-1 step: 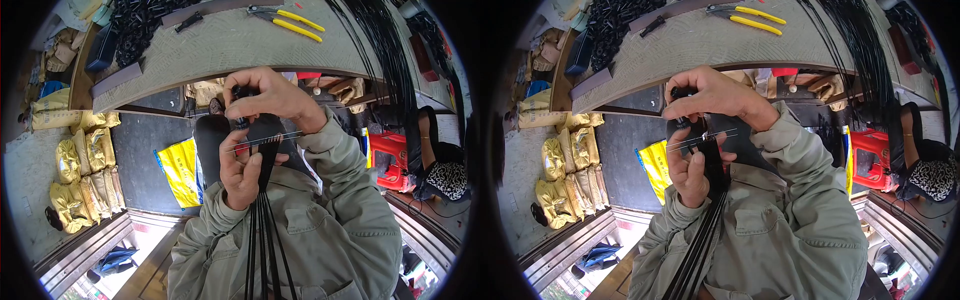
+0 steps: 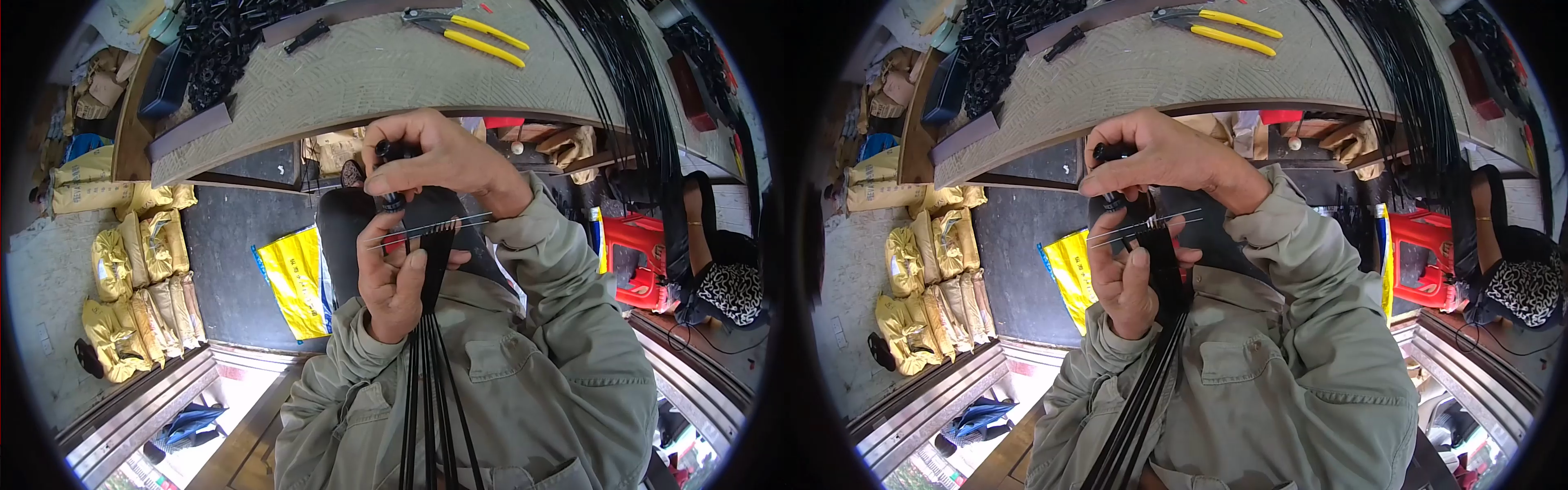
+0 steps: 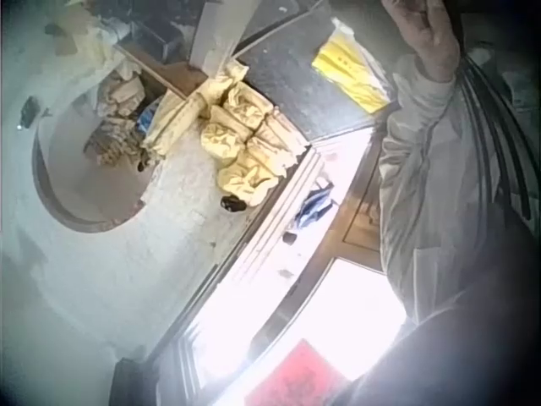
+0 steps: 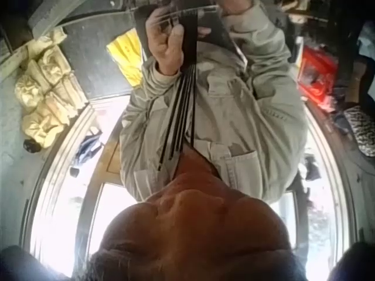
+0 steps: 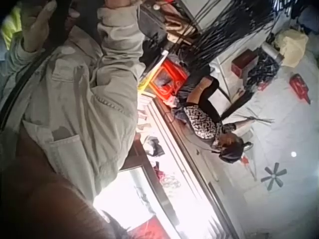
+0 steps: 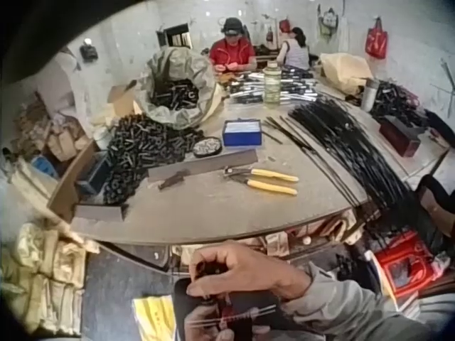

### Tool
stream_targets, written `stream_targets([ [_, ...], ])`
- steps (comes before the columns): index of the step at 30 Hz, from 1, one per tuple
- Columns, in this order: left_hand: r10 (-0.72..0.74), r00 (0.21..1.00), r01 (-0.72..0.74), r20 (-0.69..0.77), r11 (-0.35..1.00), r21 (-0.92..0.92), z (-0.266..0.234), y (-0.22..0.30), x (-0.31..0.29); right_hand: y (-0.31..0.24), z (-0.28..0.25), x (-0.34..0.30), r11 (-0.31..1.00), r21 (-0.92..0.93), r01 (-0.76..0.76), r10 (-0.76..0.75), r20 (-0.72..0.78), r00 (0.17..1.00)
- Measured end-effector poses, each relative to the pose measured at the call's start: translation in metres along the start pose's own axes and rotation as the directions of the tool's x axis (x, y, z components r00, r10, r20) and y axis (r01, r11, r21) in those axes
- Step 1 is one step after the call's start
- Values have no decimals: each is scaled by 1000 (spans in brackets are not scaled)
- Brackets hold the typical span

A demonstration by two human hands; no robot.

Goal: The worker is assembling wire harnesses by crimping connectors onto bundles of black wires and organizing them on a workbench.

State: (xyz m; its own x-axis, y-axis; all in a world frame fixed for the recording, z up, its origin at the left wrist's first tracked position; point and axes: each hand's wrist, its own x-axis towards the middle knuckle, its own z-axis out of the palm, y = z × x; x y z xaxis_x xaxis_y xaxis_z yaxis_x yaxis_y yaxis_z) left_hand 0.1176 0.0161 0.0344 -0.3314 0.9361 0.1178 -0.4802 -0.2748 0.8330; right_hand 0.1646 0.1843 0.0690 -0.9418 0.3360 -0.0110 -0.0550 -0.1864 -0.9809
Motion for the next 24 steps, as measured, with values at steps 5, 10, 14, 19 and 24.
stream_targets([
  [5, 4, 998, 1, -57, 996, 88, 3, -1, 0, 5, 3, -2, 1000, 6, 9, -9, -35, 999],
  [10, -2, 1000, 2, -7, 1000, 10, 0, -2, 1, 9, 4, -2, 999, -7, 37, -37, -86, 996],
  [14, -41, 999, 41, -23, 999, -8, 1, -1, 3, 12, 4, 0, 989, -107, 105, -115, -94, 989],
  [19, -46, 999, 46, -8, 999, -10, -2, -3, 4, 11, 7, 1, 955, -237, 178, -207, -102, 973],
  [24, -49, 996, 50, -74, 999, 16, 2, 0, 6, 12, 10, 4, 945, -237, 223, -255, -114, 960],
])
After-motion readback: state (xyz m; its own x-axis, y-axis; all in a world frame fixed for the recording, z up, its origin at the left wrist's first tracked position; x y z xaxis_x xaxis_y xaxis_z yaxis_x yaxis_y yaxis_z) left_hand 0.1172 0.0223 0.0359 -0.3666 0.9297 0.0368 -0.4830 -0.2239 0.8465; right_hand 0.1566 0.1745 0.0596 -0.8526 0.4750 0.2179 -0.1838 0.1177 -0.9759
